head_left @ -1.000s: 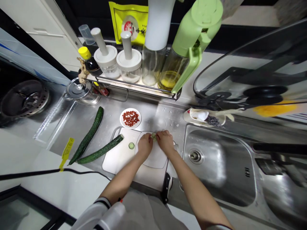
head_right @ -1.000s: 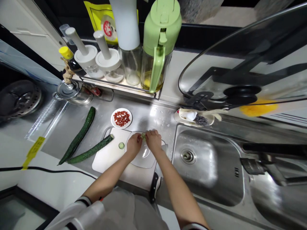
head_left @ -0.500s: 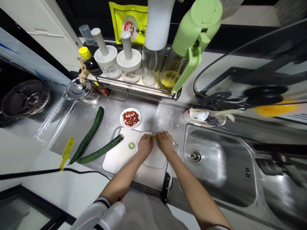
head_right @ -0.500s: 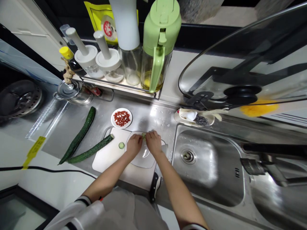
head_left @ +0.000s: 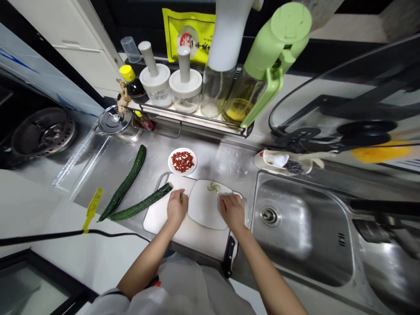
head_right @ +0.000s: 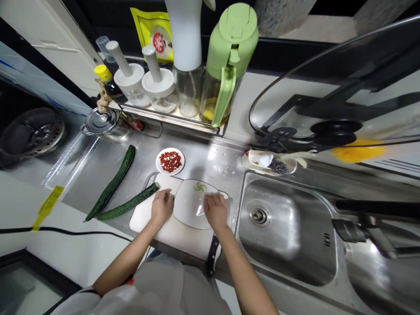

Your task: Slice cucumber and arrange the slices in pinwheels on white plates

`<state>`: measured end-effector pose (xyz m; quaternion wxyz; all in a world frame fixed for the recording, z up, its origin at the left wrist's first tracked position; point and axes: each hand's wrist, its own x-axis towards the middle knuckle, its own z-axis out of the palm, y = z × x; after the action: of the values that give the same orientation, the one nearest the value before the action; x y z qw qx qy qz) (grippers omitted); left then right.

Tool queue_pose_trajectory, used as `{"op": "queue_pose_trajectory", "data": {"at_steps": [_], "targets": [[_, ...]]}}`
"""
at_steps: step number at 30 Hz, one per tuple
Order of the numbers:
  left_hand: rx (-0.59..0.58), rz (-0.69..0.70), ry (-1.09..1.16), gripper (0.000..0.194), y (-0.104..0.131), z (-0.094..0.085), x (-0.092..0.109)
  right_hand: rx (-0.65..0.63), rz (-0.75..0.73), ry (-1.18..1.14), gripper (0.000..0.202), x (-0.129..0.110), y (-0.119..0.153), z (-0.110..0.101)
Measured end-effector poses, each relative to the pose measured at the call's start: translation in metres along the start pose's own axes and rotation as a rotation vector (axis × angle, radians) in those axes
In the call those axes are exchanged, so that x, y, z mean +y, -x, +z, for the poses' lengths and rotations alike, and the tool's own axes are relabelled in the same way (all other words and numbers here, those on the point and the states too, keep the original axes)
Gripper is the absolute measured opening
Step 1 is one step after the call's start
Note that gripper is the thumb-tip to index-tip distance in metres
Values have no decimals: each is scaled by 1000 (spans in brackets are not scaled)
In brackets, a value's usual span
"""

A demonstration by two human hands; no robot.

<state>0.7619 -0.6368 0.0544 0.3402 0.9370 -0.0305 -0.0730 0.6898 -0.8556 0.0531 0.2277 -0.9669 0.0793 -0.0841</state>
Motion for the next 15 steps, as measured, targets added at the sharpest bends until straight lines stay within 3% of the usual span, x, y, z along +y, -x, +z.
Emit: {"op": "queue_pose_trajectory", "data": {"at_steps": [6,15], "targets": [[-2,-41,-99,26,5,-2,-19,-8,-6,-52,25,-15,25,-1],[12,-49,-67,14,5,-6,-12,2,19,-79,24,-31,40,-5]]}}
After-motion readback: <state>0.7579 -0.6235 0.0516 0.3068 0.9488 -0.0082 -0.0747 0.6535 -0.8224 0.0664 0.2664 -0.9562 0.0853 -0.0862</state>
